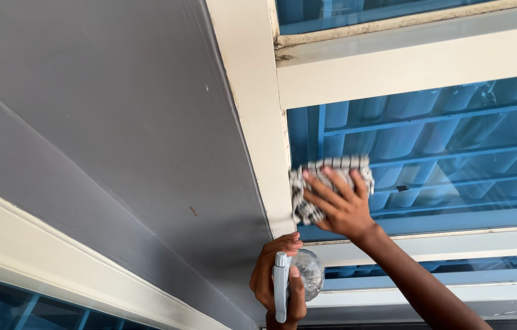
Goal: The person wipes a blue glass surface using a cloth and a spray bottle, moving across the frame while cleaning.
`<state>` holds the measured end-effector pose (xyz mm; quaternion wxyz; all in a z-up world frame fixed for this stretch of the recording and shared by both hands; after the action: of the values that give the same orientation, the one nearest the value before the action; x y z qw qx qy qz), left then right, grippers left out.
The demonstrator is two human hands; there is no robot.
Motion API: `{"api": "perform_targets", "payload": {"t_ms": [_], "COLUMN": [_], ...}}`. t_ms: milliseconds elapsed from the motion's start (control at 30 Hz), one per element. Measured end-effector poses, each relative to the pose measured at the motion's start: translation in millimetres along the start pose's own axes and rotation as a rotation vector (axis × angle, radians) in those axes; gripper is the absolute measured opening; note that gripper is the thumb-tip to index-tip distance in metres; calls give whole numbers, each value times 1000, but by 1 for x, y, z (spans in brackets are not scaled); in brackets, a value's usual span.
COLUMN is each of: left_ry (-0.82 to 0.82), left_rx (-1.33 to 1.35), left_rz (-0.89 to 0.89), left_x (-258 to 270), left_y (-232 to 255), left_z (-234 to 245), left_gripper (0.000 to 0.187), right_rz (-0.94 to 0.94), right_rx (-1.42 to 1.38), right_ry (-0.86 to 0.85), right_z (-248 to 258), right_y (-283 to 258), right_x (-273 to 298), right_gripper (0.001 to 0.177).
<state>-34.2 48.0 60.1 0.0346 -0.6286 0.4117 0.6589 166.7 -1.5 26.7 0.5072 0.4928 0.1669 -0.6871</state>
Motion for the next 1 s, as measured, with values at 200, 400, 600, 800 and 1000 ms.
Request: {"api": "perform_targets", "payload": {"t_ms": [200, 400, 600, 800, 1000], "left_ry": [-75, -342, -406, -478, -622], "left_rx": [-19, -76, 79, 247, 381], "left_rz": [69, 104, 164, 382, 654], "left_x": [5, 7, 13, 32, 75], "left_y": [1, 3, -2, -25, -57], "left_z": [-7, -33, -59, -80, -93], "left_gripper": [22, 30, 33, 39, 47], "right_rz": [-276, -980, -1729, -1725, -1620], "right_rx": [-216, -1335, -2001, -1991, -1539], "right_ry": [57, 96, -294, -504, -542], "right_z": [40, 37, -4, -10, 13], "right_y": [38, 57, 37, 47, 72], "right_x": [20, 93, 181, 206, 183], "right_gripper": [32, 36, 51, 52, 46]}}
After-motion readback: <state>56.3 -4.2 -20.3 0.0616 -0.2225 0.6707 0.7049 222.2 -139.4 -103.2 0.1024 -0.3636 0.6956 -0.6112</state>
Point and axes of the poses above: each hand's wrist, its own x-axis away from the middle knuckle, its own z-axis out of the back of the hand, y = z × x, the point moved 7 cm from there along -x, towards the middle knuckle, and after that the axes turned 8 degrees about -z, right-handed, at the moved point
